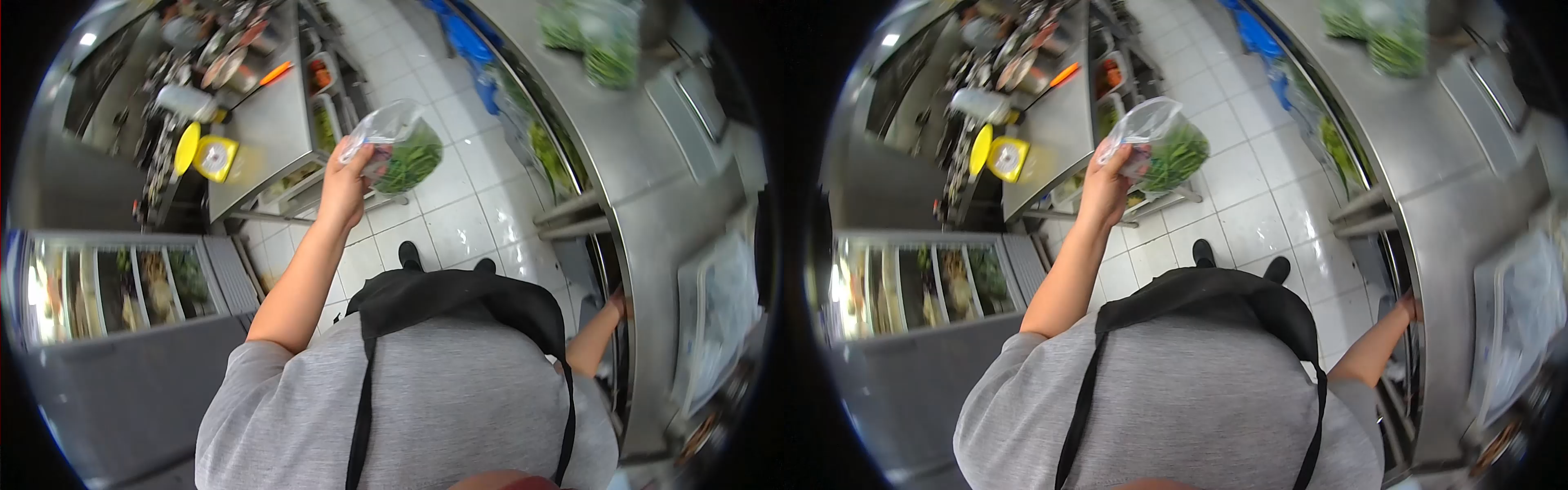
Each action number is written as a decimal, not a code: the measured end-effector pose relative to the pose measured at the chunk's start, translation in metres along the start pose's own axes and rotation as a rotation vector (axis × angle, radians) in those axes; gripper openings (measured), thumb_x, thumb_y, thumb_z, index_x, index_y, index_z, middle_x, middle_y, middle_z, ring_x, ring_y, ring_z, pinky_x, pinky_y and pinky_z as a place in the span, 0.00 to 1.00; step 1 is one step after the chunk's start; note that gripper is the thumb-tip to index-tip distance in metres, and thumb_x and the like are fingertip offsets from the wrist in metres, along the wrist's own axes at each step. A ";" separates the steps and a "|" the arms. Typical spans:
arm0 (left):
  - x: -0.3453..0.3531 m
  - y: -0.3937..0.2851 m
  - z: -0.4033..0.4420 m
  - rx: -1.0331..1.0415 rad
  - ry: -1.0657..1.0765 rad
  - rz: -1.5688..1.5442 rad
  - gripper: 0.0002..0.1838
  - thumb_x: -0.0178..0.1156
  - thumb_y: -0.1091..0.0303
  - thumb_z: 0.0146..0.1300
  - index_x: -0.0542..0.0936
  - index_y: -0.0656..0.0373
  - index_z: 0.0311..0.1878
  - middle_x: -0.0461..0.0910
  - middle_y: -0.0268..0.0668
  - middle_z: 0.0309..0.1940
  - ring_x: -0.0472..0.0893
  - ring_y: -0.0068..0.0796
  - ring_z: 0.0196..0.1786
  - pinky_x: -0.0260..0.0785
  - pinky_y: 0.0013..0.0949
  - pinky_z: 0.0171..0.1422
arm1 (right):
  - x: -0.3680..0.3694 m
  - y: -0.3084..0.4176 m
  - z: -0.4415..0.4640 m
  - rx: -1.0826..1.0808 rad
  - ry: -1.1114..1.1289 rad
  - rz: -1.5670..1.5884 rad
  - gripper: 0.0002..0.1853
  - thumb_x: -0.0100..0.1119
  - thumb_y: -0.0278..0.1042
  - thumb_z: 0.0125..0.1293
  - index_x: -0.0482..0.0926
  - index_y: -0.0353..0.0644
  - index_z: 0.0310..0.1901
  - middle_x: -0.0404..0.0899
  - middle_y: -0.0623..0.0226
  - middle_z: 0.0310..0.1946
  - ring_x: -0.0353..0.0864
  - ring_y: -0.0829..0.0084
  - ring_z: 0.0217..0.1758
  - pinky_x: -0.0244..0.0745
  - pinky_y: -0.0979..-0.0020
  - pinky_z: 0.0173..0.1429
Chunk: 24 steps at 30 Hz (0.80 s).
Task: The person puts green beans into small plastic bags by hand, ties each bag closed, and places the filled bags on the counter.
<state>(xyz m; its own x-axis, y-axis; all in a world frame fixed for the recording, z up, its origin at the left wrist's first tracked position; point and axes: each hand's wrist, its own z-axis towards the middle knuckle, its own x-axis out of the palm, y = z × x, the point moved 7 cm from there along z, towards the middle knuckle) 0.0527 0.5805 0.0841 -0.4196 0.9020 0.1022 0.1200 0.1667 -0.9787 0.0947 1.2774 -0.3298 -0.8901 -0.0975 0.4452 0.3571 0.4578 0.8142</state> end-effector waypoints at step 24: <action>-0.257 -0.102 -0.008 0.606 -0.121 0.592 0.08 0.58 0.80 0.47 0.76 0.60 0.32 0.72 0.36 0.28 0.73 0.31 0.34 0.65 0.29 0.37 | 0.343 0.005 -0.896 -0.457 2.466 -0.290 0.10 0.62 0.29 0.53 0.71 0.34 0.29 0.67 0.62 0.24 0.68 0.68 0.26 0.63 0.71 0.30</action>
<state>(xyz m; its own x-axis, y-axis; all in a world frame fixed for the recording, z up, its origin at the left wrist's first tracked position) 0.1556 0.3349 0.1589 -0.5371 0.7187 -0.4415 -0.1378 -0.5912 -0.7947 0.0449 0.4545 0.1608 0.6839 -0.5697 -0.4557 0.6413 0.1716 0.7479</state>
